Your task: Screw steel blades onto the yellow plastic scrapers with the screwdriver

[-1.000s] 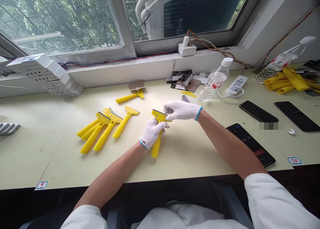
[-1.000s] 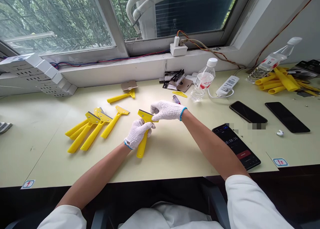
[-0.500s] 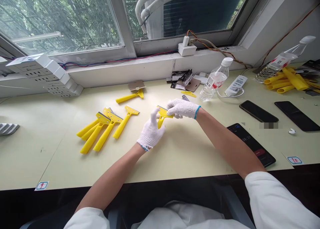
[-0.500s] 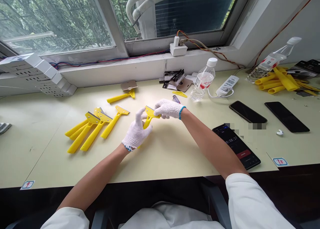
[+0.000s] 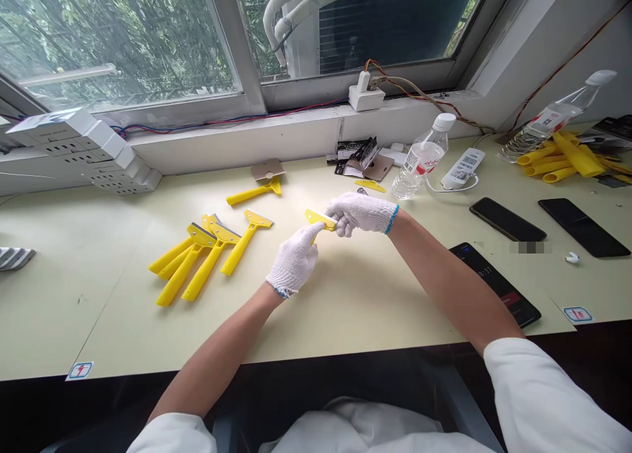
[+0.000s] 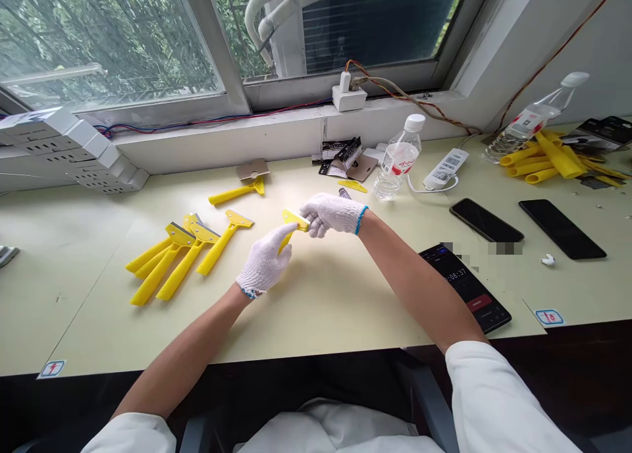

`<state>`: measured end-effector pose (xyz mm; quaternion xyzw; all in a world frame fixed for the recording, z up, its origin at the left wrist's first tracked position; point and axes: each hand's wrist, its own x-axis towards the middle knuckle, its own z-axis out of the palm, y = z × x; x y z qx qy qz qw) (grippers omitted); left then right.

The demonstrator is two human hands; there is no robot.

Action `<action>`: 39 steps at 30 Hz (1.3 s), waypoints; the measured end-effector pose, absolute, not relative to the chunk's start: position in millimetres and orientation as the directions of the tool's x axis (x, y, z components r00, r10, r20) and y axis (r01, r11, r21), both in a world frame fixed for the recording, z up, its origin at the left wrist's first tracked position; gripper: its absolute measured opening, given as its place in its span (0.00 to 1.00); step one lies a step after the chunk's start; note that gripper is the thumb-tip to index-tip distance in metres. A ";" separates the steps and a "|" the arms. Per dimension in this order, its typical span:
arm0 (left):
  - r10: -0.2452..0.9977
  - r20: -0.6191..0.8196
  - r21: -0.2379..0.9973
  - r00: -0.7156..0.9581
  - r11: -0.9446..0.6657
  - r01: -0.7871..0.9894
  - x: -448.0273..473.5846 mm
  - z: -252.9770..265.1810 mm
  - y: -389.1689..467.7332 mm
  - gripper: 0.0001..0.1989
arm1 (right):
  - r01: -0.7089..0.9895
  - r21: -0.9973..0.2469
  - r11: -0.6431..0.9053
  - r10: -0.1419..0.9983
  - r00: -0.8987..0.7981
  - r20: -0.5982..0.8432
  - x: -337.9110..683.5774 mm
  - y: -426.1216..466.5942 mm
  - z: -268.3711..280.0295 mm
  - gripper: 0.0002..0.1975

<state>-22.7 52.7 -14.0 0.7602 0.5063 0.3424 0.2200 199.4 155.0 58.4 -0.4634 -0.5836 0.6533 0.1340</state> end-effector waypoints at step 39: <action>0.972 -0.033 0.936 0.232 0.111 -0.333 -11.2 8.1 47.3 0.36 | 0.427 -0.581 0.692 0.692 -0.621 0.368 193.3 131.5 73.7 0.08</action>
